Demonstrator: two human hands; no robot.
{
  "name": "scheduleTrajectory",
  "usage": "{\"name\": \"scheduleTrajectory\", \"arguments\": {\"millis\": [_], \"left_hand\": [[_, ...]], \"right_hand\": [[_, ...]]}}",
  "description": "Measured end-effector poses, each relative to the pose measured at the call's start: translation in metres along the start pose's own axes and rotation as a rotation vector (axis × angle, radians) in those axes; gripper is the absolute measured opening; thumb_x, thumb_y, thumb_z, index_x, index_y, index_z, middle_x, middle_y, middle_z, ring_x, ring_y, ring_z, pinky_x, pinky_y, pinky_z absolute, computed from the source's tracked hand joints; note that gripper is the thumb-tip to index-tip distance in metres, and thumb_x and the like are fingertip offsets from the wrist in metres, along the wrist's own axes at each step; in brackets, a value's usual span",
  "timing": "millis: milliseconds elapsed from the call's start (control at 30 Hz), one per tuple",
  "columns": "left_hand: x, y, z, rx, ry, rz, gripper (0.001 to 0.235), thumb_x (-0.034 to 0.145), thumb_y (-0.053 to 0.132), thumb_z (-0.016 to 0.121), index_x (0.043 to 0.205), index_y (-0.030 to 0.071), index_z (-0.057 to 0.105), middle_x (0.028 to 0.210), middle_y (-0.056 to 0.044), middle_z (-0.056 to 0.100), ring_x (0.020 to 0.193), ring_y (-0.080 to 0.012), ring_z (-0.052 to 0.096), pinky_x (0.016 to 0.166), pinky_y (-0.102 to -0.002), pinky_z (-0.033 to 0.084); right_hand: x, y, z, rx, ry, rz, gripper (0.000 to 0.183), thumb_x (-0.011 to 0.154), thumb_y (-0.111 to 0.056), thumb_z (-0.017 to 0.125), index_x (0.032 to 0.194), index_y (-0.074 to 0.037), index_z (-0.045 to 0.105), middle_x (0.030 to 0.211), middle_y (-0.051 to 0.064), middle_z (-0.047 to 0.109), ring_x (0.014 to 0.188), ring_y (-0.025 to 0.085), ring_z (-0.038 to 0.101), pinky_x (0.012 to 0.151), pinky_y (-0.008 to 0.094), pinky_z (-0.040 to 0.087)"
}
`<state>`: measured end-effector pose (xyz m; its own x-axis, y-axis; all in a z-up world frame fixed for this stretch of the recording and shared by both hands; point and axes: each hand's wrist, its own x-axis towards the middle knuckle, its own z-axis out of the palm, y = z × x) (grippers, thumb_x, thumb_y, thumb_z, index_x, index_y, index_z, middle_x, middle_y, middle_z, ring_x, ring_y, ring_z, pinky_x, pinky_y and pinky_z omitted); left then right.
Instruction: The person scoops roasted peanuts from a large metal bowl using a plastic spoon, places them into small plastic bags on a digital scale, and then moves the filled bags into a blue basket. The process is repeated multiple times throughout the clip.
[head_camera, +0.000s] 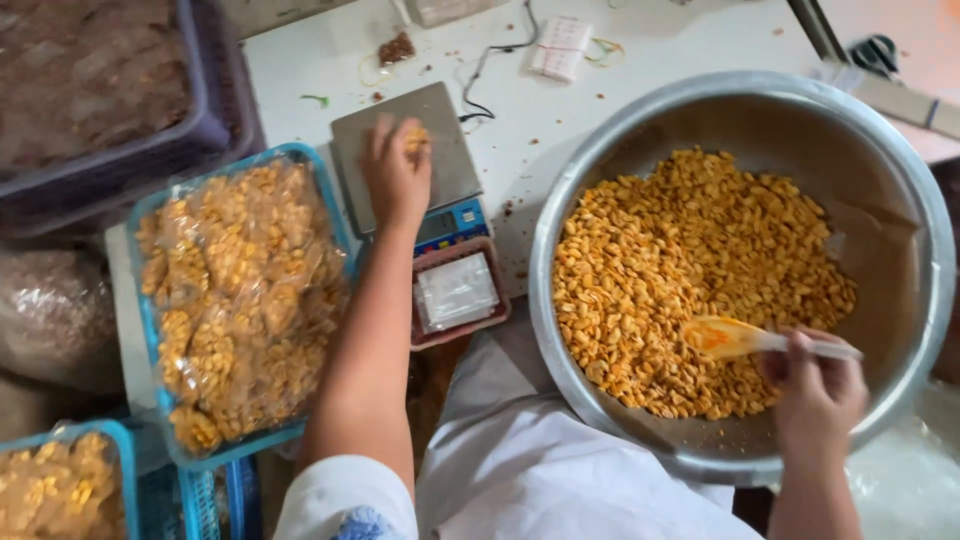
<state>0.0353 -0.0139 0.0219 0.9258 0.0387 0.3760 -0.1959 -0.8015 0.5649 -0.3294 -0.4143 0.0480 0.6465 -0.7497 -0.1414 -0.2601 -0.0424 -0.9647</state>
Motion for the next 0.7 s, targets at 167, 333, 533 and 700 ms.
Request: {"name": "scheduleTrajectory", "arguments": {"millis": [167,333,533,700], "left_hand": [[-0.058,-0.001,0.01,-0.041,0.289,0.209,0.05,0.084,0.035,0.089,0.115,0.003,0.066,0.122,-0.015,0.06,0.121,-0.0358,0.054,0.106,-0.054,0.043],[-0.083,0.034,0.007,-0.424,0.414,0.199,0.01,0.097,0.004,0.075,0.105,0.01,0.075,0.102,-0.008,0.072,0.102,-0.0284,0.072,0.088,-0.036,0.059],[-0.126,0.146,-0.042,-1.785,-0.263,-0.495,0.026,0.103,0.044,0.055,0.124,0.029,0.049,0.133,-0.009,0.065,0.127,-0.0354,0.062,0.099,-0.064,0.056],[-0.152,0.218,-0.077,-1.235,-0.988,0.111,0.018,0.091,0.001,0.069,0.105,0.012,0.067,0.131,-0.011,0.067,0.095,-0.0243,0.071,0.085,-0.044,0.064]], "right_hand": [[0.004,0.016,0.021,-0.086,0.022,-0.023,0.011,0.113,-0.013,0.062,0.119,-0.004,0.064,0.099,0.011,0.069,0.082,0.015,0.066,0.069,0.027,0.054],[0.003,0.022,0.031,0.12,0.011,-0.266,0.011,0.116,-0.004,0.057,0.116,0.005,0.064,0.078,0.014,0.059,0.065,0.015,0.053,0.061,0.027,0.046],[-0.001,0.007,0.031,0.213,0.023,-0.306,0.015,0.111,-0.007,0.057,0.115,0.004,0.065,0.076,0.012,0.062,0.065,0.012,0.056,0.061,0.024,0.047],[-0.009,-0.017,0.031,0.217,0.007,-0.317,0.014,0.111,-0.006,0.057,0.111,0.005,0.066,0.075,0.012,0.064,0.063,0.013,0.058,0.058,0.025,0.048]]}}
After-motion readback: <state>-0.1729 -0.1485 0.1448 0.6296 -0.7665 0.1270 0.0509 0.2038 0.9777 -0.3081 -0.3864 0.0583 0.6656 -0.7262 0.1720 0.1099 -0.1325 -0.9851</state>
